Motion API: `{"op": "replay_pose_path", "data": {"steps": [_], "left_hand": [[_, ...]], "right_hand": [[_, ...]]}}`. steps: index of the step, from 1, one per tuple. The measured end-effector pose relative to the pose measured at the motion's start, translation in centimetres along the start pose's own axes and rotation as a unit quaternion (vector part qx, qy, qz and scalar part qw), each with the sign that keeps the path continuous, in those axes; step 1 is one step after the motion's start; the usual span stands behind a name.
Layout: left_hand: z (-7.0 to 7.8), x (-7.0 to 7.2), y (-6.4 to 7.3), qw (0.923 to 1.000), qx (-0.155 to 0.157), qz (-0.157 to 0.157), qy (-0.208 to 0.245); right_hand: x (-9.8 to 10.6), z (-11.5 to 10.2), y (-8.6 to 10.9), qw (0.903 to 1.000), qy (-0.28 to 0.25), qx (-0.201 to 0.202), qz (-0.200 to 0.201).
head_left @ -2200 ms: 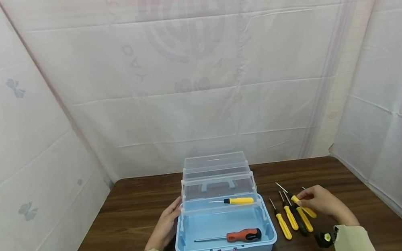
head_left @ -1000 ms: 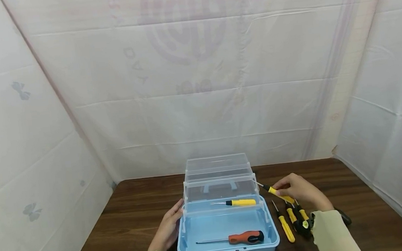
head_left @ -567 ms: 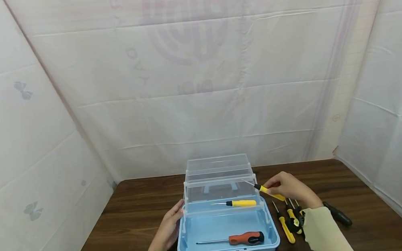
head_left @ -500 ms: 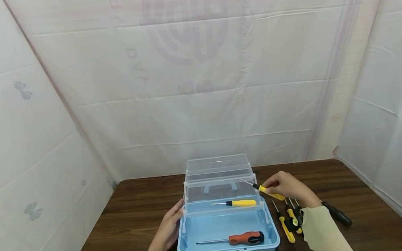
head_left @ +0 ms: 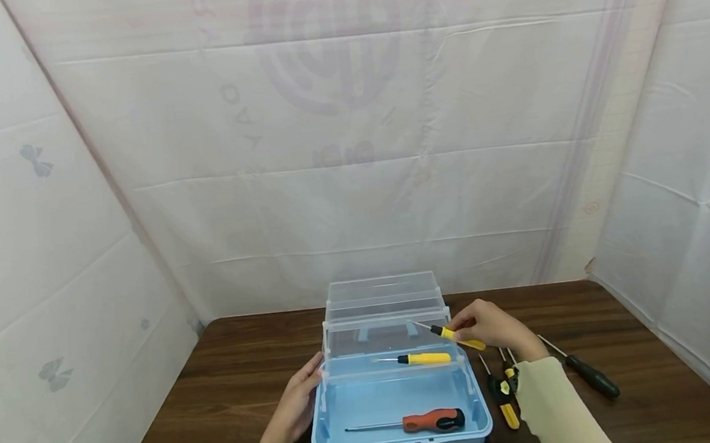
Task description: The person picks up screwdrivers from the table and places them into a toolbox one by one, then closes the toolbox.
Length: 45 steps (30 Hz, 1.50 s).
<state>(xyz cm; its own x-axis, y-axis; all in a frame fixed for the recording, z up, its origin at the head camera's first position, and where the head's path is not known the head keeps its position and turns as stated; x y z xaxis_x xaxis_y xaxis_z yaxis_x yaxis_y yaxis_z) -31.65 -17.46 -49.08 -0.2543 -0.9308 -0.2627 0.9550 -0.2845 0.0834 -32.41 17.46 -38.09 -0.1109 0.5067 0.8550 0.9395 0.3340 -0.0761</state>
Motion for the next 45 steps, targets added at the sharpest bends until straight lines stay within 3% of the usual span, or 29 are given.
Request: {"op": "replay_pose_path", "data": {"steps": [10, 21, 45], "left_hand": [[-0.1, 0.1, -0.1, 0.9999, -0.003, -0.011, 0.006], [-0.1, 0.2, -0.1, 1.0000, 0.001, 0.003, 0.006], [-0.1, 0.2, -0.1, 0.9999, 0.007, 0.008, 0.001]], "right_hand": [[-0.6, -1.6, -0.9, 0.9994, 0.001, 0.031, -0.018], [-1.4, -3.1, -1.4, 0.9978, -0.002, 0.062, -0.020], [-3.2, -4.5, -2.5, 0.9968, 0.003, 0.072, -0.034]]}}
Point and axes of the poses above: each hand's wrist, its own y-axis away from the middle knuckle, its own x-axis out of the back of the hand, z = x × y, the point moved 4 cm from there along -y, towards the middle knuckle, and after that the axes turned 9 degrees about y, right-handed, at the moved point
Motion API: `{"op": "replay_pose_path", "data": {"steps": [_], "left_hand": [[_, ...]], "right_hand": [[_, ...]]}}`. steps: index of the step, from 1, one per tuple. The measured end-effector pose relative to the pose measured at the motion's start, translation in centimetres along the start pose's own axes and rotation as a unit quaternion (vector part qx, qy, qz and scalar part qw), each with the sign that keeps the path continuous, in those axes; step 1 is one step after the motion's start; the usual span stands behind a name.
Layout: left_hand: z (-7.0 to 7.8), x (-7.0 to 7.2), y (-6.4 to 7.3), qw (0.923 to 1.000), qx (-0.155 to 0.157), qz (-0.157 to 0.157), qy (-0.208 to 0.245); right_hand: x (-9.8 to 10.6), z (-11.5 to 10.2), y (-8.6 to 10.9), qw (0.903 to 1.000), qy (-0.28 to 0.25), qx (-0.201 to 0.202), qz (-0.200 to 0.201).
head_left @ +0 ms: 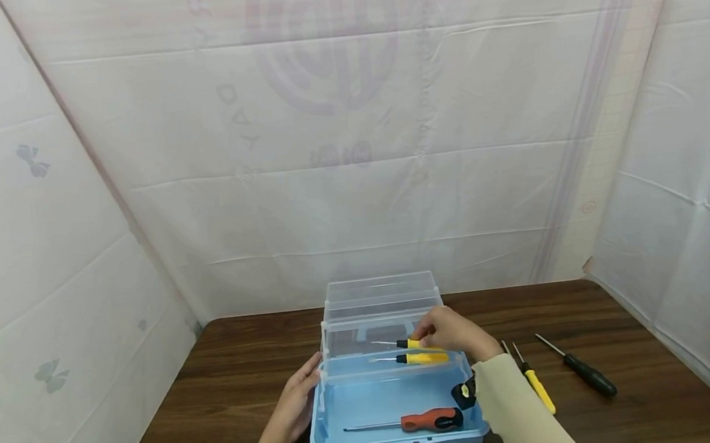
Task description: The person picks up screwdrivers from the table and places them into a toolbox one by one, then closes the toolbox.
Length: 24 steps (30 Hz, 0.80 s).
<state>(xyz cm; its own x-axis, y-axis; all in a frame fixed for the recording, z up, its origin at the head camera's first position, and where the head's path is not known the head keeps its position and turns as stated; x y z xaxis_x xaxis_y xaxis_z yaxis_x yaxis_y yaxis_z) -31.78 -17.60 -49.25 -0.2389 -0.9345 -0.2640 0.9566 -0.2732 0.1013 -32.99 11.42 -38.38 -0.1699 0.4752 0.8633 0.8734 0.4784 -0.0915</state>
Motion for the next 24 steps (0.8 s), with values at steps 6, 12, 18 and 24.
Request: {"op": "replay_pose_path", "data": {"steps": [6, 12, 18, 24], "left_hand": [[-0.02, 0.04, -0.01, 1.0000, 0.004, 0.001, 0.002], [0.04, -0.02, 0.02, 1.0000, 0.001, 0.001, 0.002], [0.09, -0.06, 0.04, 1.0000, -0.002, 0.003, 0.004], [0.20, -0.10, 0.02, 1.0000, -0.005, 0.000, 0.003]], "right_hand": [[-0.46, 0.00, -0.02, 1.0000, -0.005, 0.002, -0.005], [-0.68, -0.20, -0.14, 1.0000, -0.001, -0.006, -0.005], [-0.88, -0.45, -0.15, 0.9999, -0.008, -0.010, -0.010], [-0.86, -0.72, -0.13, 0.9998, -0.010, -0.010, -0.012]]}}
Point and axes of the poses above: each hand's wrist, its own y-axis away from the middle knuckle, its own x-axis out of the back of the hand, z = x × y, the point moved 4 cm from there along -y, towards the middle knuckle, and after that the axes turned 9 degrees about y, right-handed, at the moved point
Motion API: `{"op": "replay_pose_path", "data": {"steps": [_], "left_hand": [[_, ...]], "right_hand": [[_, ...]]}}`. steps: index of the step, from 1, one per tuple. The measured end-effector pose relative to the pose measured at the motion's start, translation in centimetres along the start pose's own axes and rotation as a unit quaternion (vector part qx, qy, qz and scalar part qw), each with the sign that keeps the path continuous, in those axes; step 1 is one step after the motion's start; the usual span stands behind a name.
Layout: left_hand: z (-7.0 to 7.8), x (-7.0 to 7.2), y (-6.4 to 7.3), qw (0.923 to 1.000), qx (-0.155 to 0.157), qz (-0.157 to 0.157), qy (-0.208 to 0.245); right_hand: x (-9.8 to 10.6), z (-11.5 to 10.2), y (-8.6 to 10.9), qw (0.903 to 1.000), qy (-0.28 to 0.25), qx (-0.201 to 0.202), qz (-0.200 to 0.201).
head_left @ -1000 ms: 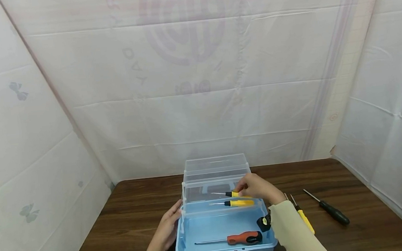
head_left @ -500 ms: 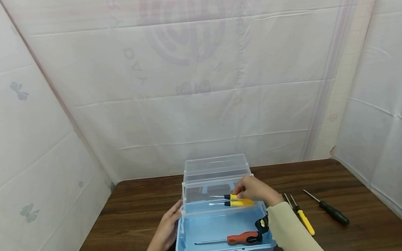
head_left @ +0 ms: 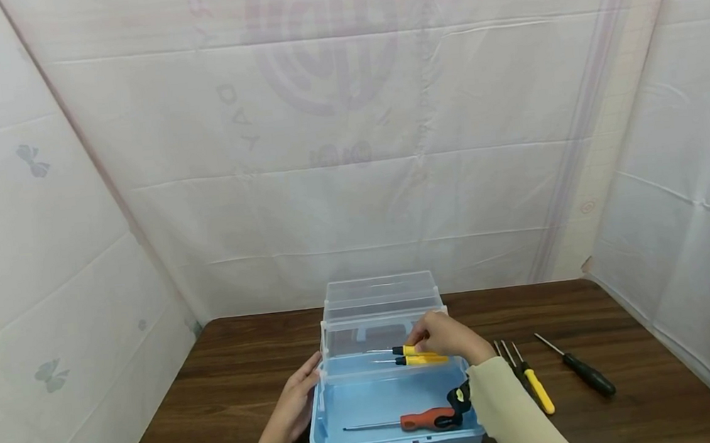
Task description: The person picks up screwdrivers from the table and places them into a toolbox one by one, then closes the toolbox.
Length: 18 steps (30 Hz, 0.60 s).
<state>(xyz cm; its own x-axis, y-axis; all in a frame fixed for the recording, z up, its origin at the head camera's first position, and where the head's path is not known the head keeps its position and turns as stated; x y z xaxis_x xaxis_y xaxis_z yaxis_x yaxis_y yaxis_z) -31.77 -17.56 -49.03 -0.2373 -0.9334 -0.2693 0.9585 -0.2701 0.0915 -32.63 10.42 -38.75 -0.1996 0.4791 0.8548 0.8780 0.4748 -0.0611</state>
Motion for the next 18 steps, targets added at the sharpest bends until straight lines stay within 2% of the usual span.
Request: {"op": "replay_pose_path", "data": {"steps": [18], "left_hand": [[0.0, 0.1, 0.0, 1.0000, 0.003, 0.005, 0.003]], "right_hand": [[-1.1, -0.4, -0.4, 0.9998, 0.012, 0.013, -0.006]]}}
Point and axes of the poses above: each hand's wrist, its own y-axis away from the middle knuckle, its own x-axis out of the back of the hand, z = x × y, the point moved 4 cm from there along -y, towards the middle knuckle, and after that the axes turned 9 degrees about y, right-handed, at the moved point
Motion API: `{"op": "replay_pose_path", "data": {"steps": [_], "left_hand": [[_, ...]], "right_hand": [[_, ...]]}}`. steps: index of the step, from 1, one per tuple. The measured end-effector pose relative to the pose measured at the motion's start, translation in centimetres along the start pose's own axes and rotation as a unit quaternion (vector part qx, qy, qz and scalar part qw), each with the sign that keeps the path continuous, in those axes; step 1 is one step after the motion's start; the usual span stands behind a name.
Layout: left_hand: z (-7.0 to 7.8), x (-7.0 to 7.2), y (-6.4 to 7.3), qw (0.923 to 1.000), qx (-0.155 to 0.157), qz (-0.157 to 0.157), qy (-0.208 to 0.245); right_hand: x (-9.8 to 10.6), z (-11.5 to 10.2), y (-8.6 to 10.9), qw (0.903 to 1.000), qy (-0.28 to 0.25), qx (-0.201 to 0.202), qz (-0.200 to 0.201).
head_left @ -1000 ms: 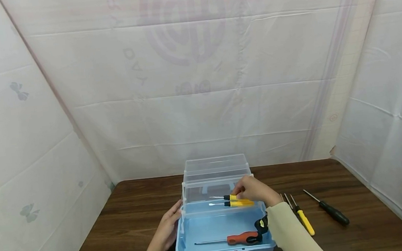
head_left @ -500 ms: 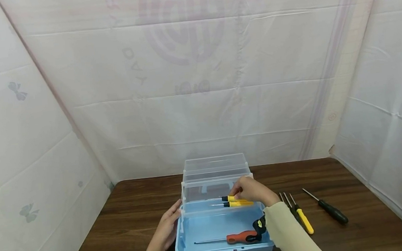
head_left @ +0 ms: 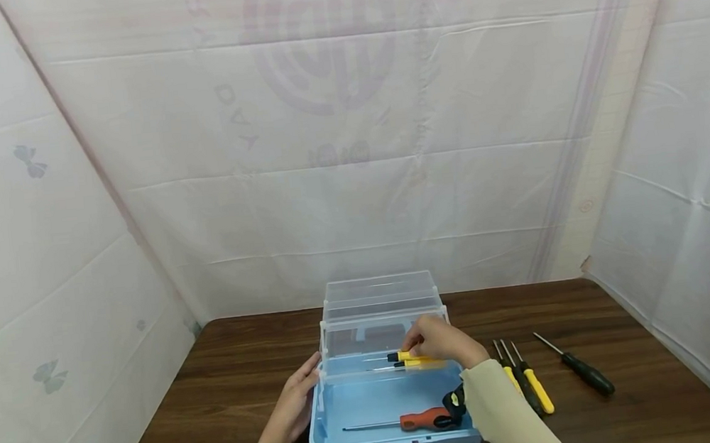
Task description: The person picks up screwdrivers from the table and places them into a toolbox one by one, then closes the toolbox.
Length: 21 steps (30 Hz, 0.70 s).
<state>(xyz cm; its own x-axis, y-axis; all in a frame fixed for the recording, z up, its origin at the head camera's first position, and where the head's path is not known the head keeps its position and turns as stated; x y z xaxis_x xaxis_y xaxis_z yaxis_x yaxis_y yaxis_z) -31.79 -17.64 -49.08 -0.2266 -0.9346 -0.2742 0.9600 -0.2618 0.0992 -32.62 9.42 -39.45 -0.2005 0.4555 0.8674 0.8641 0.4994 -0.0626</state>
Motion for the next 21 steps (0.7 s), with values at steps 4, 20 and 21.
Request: {"op": "replay_pose_path", "data": {"steps": [4, 20, 21], "left_hand": [[0.02, 0.01, 0.02, 1.0000, 0.001, 0.001, -0.001], [0.12, -0.04, 0.19, 1.0000, -0.004, -0.002, 0.003], [0.11, -0.03, 0.18, 1.0000, -0.003, -0.002, 0.002]], "right_hand": [[-0.24, -0.06, -0.04, 1.0000, -0.001, -0.001, -0.001], [-0.41, -0.25, -0.04, 0.9999, -0.010, -0.007, -0.007], [-0.39, -0.26, -0.03, 0.9999, -0.010, -0.006, -0.008]]}}
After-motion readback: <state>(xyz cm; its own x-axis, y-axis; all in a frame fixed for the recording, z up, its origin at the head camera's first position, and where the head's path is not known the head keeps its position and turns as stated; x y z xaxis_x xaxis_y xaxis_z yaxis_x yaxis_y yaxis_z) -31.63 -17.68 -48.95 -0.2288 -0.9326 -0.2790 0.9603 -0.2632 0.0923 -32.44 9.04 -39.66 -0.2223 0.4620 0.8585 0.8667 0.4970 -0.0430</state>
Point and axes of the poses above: each hand's wrist, its own y-axis away from the middle knuckle, its own x-axis out of the back of the hand, z = x × y, the point moved 4 cm from there along -y, towards the middle knuckle, and after that the axes turned 9 degrees about y, right-handed, at the moved point
